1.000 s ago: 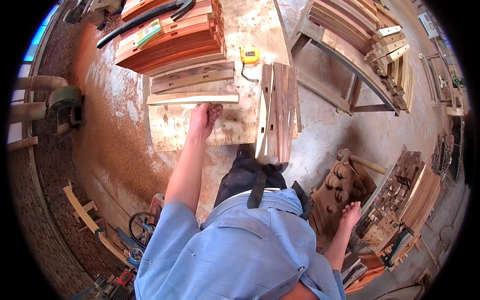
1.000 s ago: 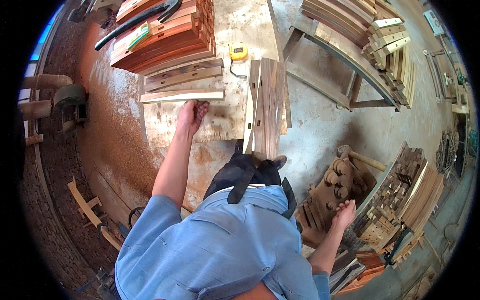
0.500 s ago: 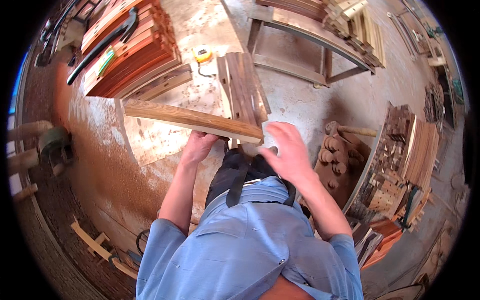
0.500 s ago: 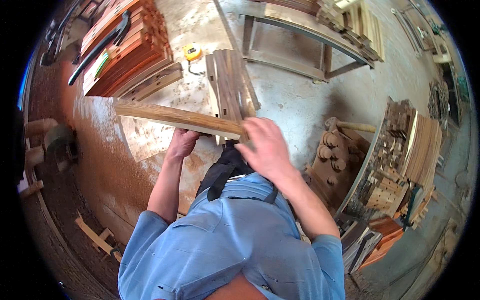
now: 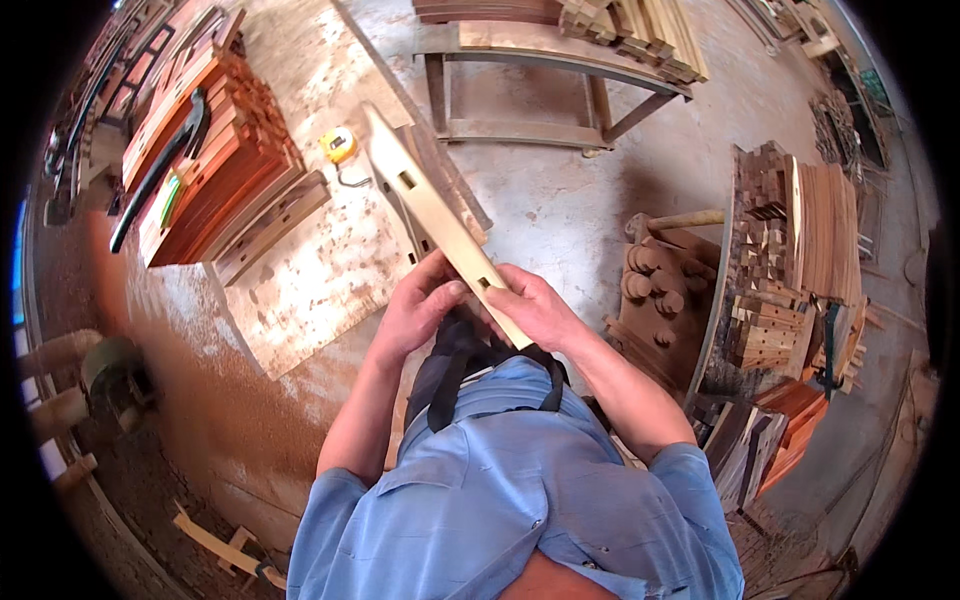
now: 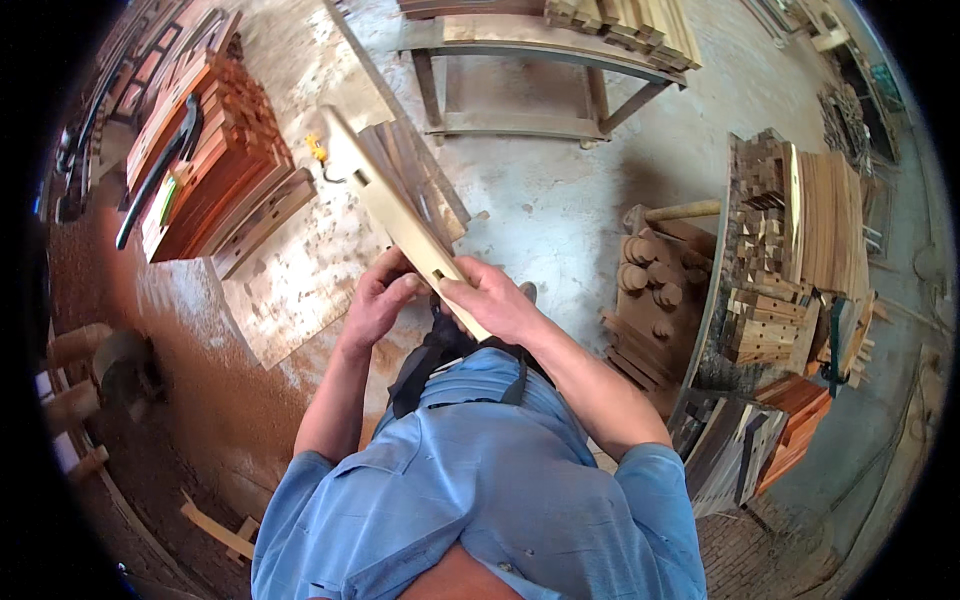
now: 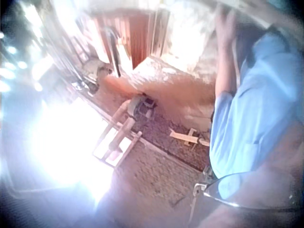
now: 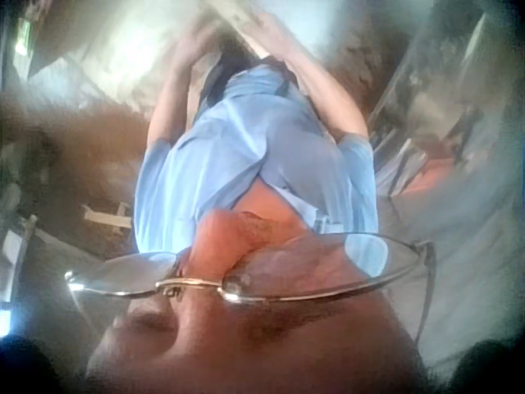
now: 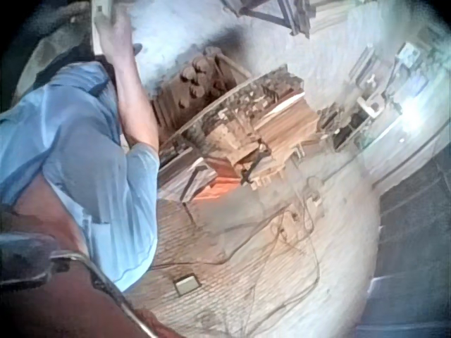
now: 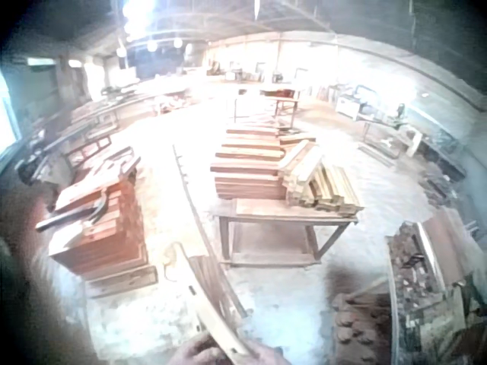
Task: The person repeatedly picks up wooden planks from a workbench, briefly inspects them, and places them onto a stack on the floor. The person handles the planks one at a time, moving between the bench and the floor stack.
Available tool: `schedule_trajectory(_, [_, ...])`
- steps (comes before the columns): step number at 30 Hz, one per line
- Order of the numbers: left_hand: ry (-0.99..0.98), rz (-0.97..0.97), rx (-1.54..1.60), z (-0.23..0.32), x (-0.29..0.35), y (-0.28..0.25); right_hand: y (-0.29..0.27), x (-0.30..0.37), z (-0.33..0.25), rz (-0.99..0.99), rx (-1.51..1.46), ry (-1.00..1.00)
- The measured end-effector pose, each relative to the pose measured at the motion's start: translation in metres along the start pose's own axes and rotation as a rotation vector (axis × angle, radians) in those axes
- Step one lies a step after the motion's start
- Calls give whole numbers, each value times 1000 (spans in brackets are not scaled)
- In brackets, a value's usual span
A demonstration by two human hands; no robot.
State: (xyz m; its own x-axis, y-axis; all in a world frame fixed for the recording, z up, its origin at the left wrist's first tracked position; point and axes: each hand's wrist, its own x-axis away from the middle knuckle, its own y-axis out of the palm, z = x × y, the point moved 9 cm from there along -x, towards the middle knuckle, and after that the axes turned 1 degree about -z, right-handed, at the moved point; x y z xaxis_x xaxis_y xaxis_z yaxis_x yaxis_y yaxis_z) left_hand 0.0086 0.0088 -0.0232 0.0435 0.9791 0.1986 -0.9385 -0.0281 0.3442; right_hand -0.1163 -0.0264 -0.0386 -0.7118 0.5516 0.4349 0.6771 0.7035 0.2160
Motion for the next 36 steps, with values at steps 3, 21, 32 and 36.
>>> schedule_trajectory(3, [21, 12, 147, -5, -12, 3, 3, 19, 13, -13, -433, 212])
schedule_trajectory(21, [-145, -122, 236, -21, -54, 58, -34, 47, 33, 78, -370, 114])
schedule_trajectory(32, [-58, -53, 156, -1, -67, 60, -54, 49, 3, 254, 2, -253])
schedule_trajectory(36, [-46, 119, -79, 0, -67, 59, -48, 50, 6, 334, -148, -34])
